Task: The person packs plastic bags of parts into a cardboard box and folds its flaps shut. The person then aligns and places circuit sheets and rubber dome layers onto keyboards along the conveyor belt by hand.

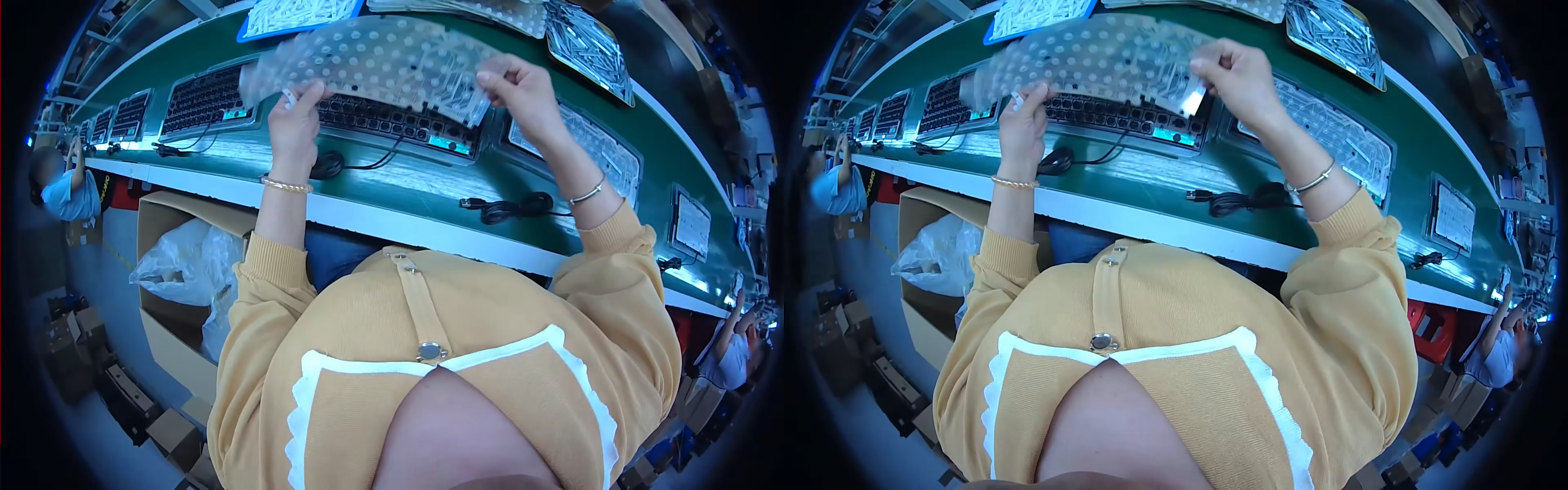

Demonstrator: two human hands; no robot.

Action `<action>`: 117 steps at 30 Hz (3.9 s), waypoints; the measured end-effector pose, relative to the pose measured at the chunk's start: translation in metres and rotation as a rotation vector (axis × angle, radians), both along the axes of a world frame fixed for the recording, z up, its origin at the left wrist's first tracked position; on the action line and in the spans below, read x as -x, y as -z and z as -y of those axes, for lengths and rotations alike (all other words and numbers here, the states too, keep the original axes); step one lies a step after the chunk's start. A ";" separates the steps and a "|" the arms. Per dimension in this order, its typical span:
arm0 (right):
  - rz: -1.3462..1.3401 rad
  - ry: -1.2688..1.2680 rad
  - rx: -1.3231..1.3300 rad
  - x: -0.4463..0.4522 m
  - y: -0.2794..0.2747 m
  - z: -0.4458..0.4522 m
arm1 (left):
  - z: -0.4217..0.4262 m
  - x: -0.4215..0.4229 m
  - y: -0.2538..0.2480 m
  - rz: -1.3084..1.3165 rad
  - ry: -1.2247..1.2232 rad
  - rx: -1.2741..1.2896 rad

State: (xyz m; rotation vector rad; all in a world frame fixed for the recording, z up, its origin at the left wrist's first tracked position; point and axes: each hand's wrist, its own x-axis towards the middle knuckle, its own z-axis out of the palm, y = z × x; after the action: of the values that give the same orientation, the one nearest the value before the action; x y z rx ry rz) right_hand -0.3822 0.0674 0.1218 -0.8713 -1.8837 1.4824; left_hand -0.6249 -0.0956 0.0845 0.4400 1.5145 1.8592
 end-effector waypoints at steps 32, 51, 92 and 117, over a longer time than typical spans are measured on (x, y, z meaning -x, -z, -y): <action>0.077 -0.118 -0.281 0.003 0.010 0.066 | -0.019 -0.069 -0.007 -0.424 0.886 0.000; 0.667 0.092 -0.049 -0.018 0.034 0.031 | -0.023 -0.076 0.025 -1.873 0.661 -0.192; 1.065 0.276 -0.873 0.127 0.015 -0.115 | 0.018 0.078 0.018 -1.958 0.675 0.510; 0.994 0.468 -0.720 0.168 0.005 -0.091 | 0.058 0.119 0.001 -1.949 0.746 0.243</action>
State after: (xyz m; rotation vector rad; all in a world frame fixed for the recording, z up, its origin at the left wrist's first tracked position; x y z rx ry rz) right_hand -0.5498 0.1583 0.1166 -1.6572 -2.3448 -0.0300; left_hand -0.7437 -0.1536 0.0837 2.6327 1.9182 0.1790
